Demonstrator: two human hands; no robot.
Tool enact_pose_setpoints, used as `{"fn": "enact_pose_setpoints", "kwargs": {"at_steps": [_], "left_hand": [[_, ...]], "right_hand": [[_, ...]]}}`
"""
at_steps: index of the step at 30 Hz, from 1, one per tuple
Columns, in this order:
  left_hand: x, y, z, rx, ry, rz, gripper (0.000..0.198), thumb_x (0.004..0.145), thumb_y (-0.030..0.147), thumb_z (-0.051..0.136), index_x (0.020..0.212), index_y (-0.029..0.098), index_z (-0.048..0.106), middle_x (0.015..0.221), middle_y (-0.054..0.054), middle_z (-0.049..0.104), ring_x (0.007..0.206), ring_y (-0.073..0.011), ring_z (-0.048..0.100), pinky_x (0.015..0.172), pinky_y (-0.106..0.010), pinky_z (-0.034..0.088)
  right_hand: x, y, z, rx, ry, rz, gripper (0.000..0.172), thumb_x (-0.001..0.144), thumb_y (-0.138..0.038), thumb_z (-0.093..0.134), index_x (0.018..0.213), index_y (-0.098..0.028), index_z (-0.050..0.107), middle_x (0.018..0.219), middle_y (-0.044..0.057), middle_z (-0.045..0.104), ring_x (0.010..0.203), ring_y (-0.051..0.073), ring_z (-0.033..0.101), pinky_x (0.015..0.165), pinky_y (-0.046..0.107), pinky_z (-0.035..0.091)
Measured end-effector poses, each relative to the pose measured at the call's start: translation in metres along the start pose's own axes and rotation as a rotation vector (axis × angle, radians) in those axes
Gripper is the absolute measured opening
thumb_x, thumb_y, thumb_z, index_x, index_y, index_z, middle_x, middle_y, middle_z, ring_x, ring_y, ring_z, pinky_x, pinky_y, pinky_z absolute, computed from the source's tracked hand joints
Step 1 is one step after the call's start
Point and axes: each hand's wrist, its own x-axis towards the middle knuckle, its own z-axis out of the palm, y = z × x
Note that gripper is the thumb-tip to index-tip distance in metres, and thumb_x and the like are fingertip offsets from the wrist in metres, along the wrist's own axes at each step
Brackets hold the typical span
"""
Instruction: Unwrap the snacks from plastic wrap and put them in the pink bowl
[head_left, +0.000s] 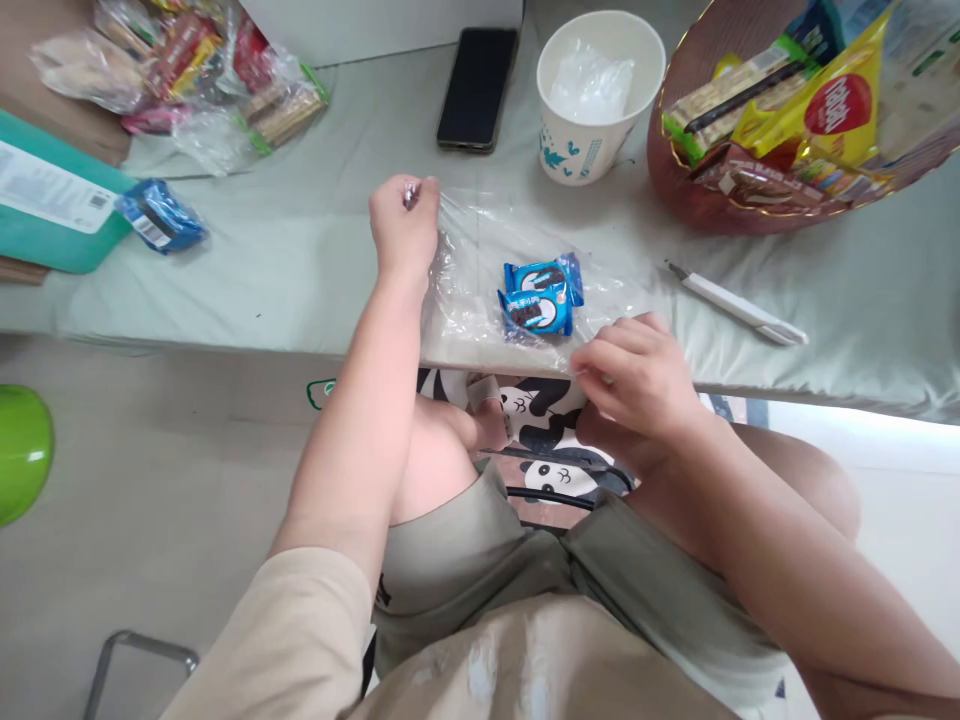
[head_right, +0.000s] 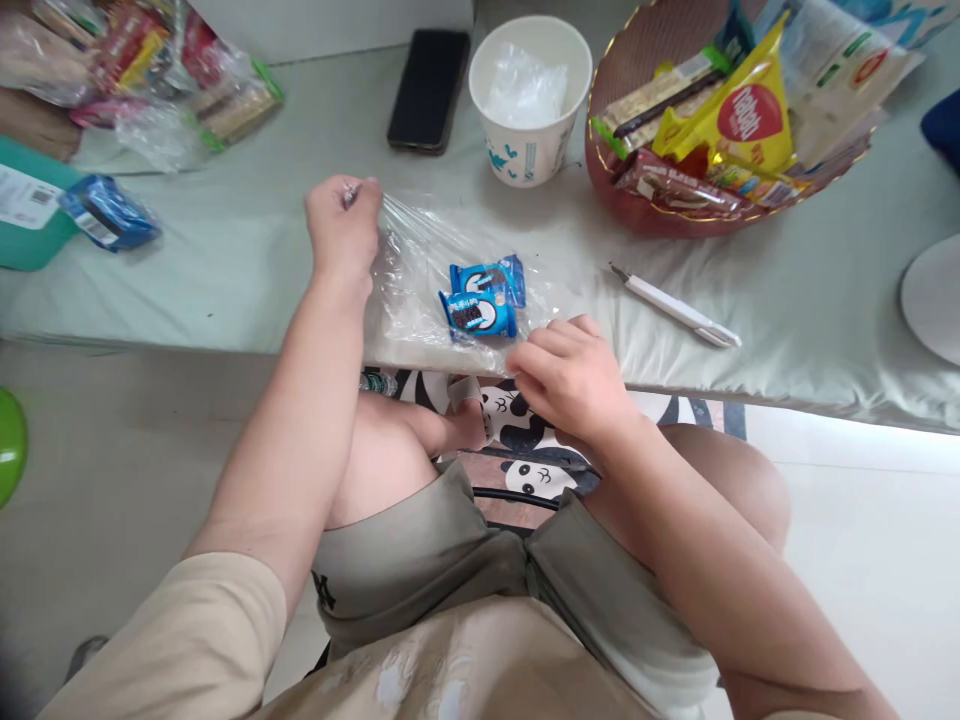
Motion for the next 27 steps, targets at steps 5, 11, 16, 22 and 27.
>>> {"fn": "enact_pose_setpoints", "kwargs": {"at_steps": [5,11,16,22,27], "left_hand": [[-0.048,0.028,-0.036,-0.223,0.254,0.362,0.021,0.101,0.019,0.060,0.083,0.023,0.050,0.081,0.003,0.054,0.076,-0.0100,0.050,0.074,-0.031,0.045],[-0.110,0.048,-0.054,0.032,-0.494,0.558,0.013,0.089,0.026,0.063,0.076,0.022,0.065,0.083,-0.001,0.070,0.074,-0.0162,0.061,0.071,-0.033,0.047],[-0.109,0.052,-0.061,0.074,-0.528,0.437,0.009,0.085,0.026,0.062,0.078,0.023,0.067,0.065,0.003,0.065,0.052,-0.0119,0.049,0.061,-0.031,0.042],[-0.106,0.050,-0.074,0.213,-0.816,0.381,0.024,0.081,0.029,0.062,0.058,0.022,0.061,0.047,0.005,0.051,0.048,-0.0108,0.044,0.051,-0.028,0.031],[-0.102,0.044,-0.082,0.482,-1.073,0.181,0.037,0.079,0.034,0.062,0.044,0.024,0.058,0.045,0.003,0.056,0.042,-0.0123,0.048,0.045,-0.029,0.030]], "right_hand": [[-0.001,-0.008,0.000,0.085,-0.178,0.137,0.031,0.096,-0.037,0.050,0.111,-0.022,0.072,0.057,-0.003,0.063,0.055,0.017,0.056,0.067,0.034,0.041],[0.013,0.000,-0.002,0.148,0.045,0.543,0.047,0.089,-0.026,0.055,0.136,-0.024,0.061,0.091,0.002,0.078,0.053,0.014,0.059,0.058,0.031,0.048],[0.027,0.014,0.005,0.193,0.207,0.528,0.051,0.091,-0.025,0.053,0.142,-0.027,0.051,0.131,0.012,0.070,0.091,0.023,0.073,0.068,0.036,0.058],[0.046,0.011,0.014,0.115,0.087,0.364,0.040,0.089,-0.032,0.059,0.128,-0.025,0.060,0.141,0.015,0.064,0.133,0.034,0.060,0.106,0.055,0.051],[0.054,-0.004,0.023,0.100,-0.143,0.342,0.058,0.081,-0.039,0.068,0.136,-0.023,0.058,0.144,0.015,0.063,0.132,0.038,0.058,0.109,0.056,0.046]]}}
